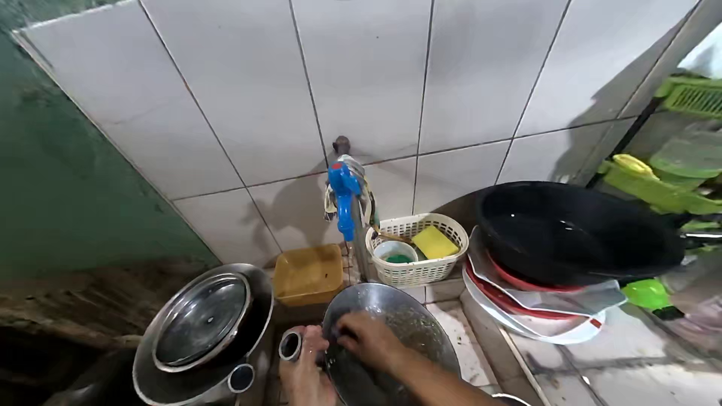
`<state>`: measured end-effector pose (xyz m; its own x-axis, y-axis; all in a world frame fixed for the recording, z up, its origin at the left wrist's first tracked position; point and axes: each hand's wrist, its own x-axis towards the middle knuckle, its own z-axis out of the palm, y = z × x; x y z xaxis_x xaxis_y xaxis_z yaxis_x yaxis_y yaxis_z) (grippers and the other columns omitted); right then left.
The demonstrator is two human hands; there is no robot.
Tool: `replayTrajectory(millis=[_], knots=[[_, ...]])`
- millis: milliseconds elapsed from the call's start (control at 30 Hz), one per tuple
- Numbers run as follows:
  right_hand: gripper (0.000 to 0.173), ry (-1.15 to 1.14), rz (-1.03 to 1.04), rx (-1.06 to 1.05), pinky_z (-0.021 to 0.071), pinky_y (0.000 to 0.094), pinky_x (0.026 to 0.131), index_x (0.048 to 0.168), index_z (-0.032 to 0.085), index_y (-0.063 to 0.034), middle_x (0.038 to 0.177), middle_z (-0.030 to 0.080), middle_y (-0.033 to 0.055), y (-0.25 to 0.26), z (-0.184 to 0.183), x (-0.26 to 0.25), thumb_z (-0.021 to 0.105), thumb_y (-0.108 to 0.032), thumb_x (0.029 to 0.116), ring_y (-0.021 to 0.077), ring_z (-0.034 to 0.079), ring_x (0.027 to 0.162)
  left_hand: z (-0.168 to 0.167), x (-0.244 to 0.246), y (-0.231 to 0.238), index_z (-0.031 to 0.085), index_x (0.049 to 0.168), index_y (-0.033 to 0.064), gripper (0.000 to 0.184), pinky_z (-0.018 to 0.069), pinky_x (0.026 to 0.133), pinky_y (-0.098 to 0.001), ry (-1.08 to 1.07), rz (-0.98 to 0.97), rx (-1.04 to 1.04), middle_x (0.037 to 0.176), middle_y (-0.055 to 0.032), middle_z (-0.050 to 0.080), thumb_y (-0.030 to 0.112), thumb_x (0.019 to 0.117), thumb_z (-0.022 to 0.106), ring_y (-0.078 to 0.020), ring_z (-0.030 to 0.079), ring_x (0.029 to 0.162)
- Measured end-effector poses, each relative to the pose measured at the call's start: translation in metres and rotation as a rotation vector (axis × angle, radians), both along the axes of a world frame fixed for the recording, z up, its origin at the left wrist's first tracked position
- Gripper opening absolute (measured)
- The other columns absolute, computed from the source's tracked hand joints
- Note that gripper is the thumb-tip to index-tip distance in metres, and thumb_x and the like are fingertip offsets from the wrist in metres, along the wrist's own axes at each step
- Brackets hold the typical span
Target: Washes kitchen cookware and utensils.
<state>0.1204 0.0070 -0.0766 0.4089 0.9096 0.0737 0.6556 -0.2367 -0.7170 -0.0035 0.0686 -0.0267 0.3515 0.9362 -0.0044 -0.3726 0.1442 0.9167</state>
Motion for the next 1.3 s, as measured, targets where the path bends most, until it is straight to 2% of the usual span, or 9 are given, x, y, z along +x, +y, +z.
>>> replayTrajectory(millis=[200, 433, 533, 633, 733, 867, 1033, 1167, 1300], knots=[[0.036, 0.041, -0.502, -0.263, 0.0516, 0.0578, 0.100, 0.133, 0.064, -0.0122, 0.133, 0.063, 0.0197, 0.012, -0.015, 0.049, 0.063, -0.023, 0.0996, 0.0393, 0.060, 0.125, -0.006, -0.015, 0.005, 0.057, 0.086, 0.0137, 0.012, 0.0579, 0.081, -0.0304, -0.066, -0.074, 0.116, 0.066, 0.0060, 0.058, 0.005, 0.0927, 0.051, -0.0073, 0.061, 0.064], [0.042, 0.204, 0.098, 0.069, 0.0430, 0.0511, 0.112, 0.137, 0.063, -0.0068, 0.132, 0.066, 0.0158, -0.005, 0.004, -0.017, 0.065, -0.025, 0.0986, 0.0323, 0.059, 0.126, -0.009, -0.008, 0.020, 0.055, 0.080, 0.0147, 0.022, 0.0592, 0.086, -0.0333, -0.163, -0.076, 0.115, 0.061, 0.0074, 0.056, 0.009, 0.0973, 0.042, -0.0080, 0.062, 0.062], [0.027, -0.008, -0.214, 0.004, 0.0503, 0.0535, 0.103, 0.124, 0.073, -0.0142, 0.123, 0.069, 0.0150, -0.005, -0.012, 0.023, 0.064, -0.023, 0.0998, 0.0346, 0.062, 0.121, -0.015, -0.012, 0.031, 0.062, 0.073, 0.0191, 0.019, 0.0591, 0.083, -0.0308, -0.273, -0.169, 0.182, 0.058, 0.0071, 0.056, 0.020, 0.0921, 0.062, -0.0065, 0.060, 0.057], [0.031, 0.001, -0.477, -0.062, 0.0512, 0.0558, 0.101, 0.128, 0.069, -0.0131, 0.128, 0.065, 0.0187, 0.006, -0.013, 0.036, 0.066, -0.025, 0.0991, 0.0391, 0.059, 0.123, -0.019, -0.010, 0.038, 0.065, 0.075, 0.0204, 0.017, 0.0592, 0.081, -0.0300, -0.331, -0.212, 0.210, 0.058, 0.0076, 0.057, 0.028, 0.0889, 0.072, -0.0062, 0.061, 0.057], [0.039, 0.176, -0.314, -0.037, 0.0483, 0.0513, 0.108, 0.134, 0.064, -0.0085, 0.132, 0.064, 0.0161, 0.012, 0.008, -0.013, 0.060, -0.029, 0.1018, 0.0332, 0.059, 0.127, -0.020, -0.003, 0.041, 0.064, 0.075, 0.0214, 0.020, 0.0588, 0.080, -0.0287, -0.358, -0.231, 0.227, 0.057, 0.0083, 0.056, 0.029, 0.0926, 0.068, -0.0056, 0.060, 0.056], [0.039, 0.260, -0.013, -0.018, 0.0449, 0.0499, 0.110, 0.134, 0.066, -0.0089, 0.131, 0.065, 0.0167, -0.026, 0.019, -0.070, 0.049, -0.029, 0.1051, 0.0338, 0.058, 0.128, -0.019, -0.001, 0.048, 0.057, 0.074, 0.0201, 0.032, 0.0587, 0.078, -0.0295, -0.353, -0.127, 0.217, 0.055, 0.0086, 0.053, 0.019, 0.1020, 0.041, -0.0063, 0.058, 0.055], [0.030, -0.125, -0.066, -0.154, 0.0458, 0.0595, 0.104, 0.125, 0.074, -0.0174, 0.128, 0.067, 0.0176, -0.073, -0.025, -0.038, 0.056, -0.025, 0.1012, 0.0397, 0.060, 0.124, -0.017, -0.019, 0.062, 0.066, 0.078, 0.0233, 0.021, 0.0583, 0.076, -0.0262, -0.379, -0.176, 0.348, 0.059, 0.0094, 0.057, 0.038, 0.0871, 0.076, -0.0049, 0.060, 0.057], [0.037, -0.077, -0.299, -0.185, 0.0470, 0.0501, 0.108, 0.136, 0.067, -0.0114, 0.134, 0.064, 0.0181, -0.052, -0.033, -0.036, 0.053, -0.016, 0.1021, 0.0366, 0.058, 0.128, -0.014, -0.015, 0.054, 0.066, 0.080, 0.0247, 0.020, 0.0575, 0.075, -0.0243, -0.362, -0.198, 0.396, 0.061, 0.0105, 0.059, 0.040, 0.0842, 0.079, -0.0037, 0.060, 0.058], [0.044, 0.163, -0.273, 0.141, 0.0443, 0.0470, 0.113, 0.147, 0.058, -0.0107, 0.147, 0.058, 0.0163, -0.013, -0.015, -0.084, 0.052, -0.019, 0.1034, 0.0332, 0.056, 0.134, -0.011, -0.008, 0.043, 0.065, 0.078, 0.0234, 0.019, 0.0573, 0.071, -0.0234, -0.344, -0.180, 0.360, 0.060, 0.0096, 0.058, 0.036, 0.0852, 0.078, -0.0039, 0.059, 0.056]])
